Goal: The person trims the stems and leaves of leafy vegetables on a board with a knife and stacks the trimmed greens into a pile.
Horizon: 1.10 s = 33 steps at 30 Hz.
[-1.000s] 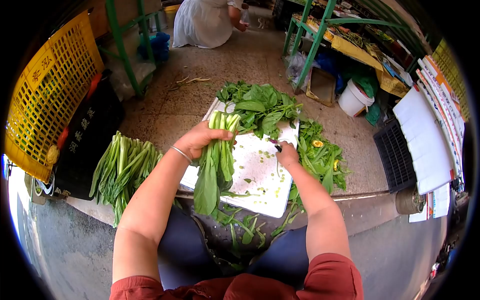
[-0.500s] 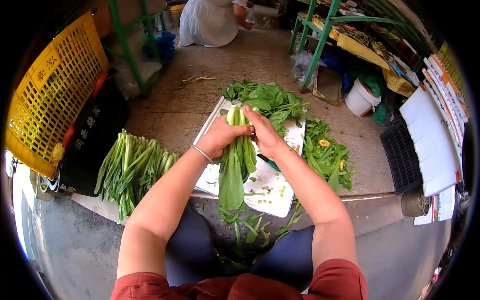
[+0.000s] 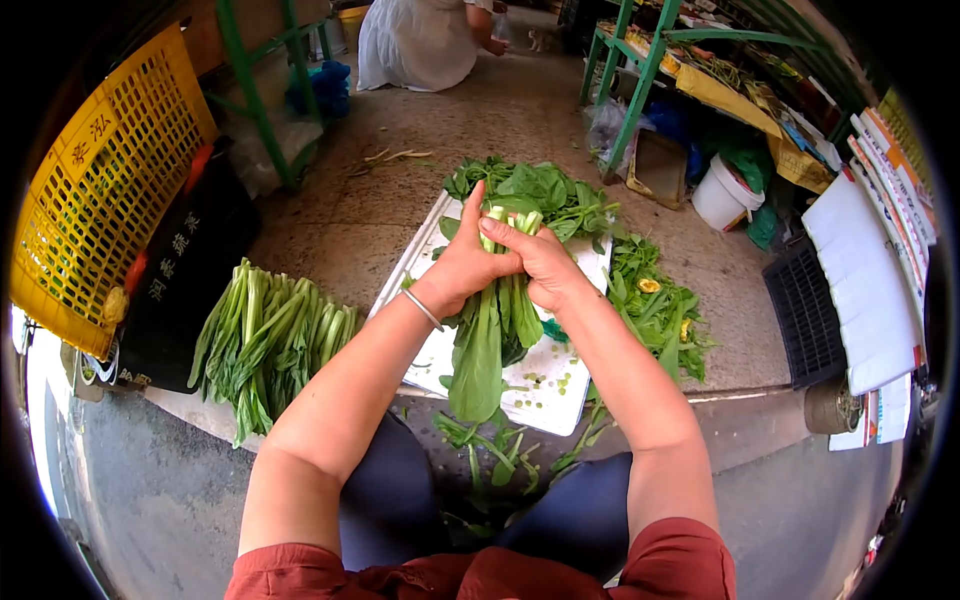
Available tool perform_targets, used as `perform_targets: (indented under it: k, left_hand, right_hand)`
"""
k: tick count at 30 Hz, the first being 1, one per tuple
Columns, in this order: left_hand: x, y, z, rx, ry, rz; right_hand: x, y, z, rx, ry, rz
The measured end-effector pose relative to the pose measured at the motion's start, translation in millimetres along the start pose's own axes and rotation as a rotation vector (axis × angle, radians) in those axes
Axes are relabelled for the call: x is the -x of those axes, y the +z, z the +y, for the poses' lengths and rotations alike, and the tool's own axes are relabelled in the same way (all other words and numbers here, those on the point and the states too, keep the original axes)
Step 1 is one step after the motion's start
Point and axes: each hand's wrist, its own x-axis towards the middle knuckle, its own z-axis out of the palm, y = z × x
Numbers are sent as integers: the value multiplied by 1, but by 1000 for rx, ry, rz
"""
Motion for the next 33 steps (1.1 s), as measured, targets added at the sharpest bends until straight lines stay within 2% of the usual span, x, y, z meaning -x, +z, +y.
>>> perform_targets:
  k: [5,7,9,12,14,16,24,27,29,33]
  left_hand:
    - [0,-1,4,-18,-14,-58]
    - [5,2,12,33,-113,-107]
    - [2,3,9,10,-105,-106]
    - [-2,4,2,6,-103,-100]
    - [-5,4,-3,31,-108,-92]
    - [-5,6,-4,102,-178,-115]
    - [0,3,1,137,-171,-179]
    - [-2,2,-4,202,-127,-233]
    - [-1,3,-6,250,-75,-267]
    - [-2,8,0,253,16,-255]
  right_hand:
    - [9,-3,-7,-64,170,65]
    - [9,-6,-7,-53,164,78]
    - [8,-8,-5,-42,159,91]
    - [7,-5,0,-24,64,131]
    - [8,-1,3,53,-105,312]
    - [8,-3,4,51,-120,294]
    - [17,5,1,91,-167,231]
    - [18,8,-2,93,-191,245]
    - [20,6,-8,112,-121,140]
    - [18,0,-20,75,-130,89]
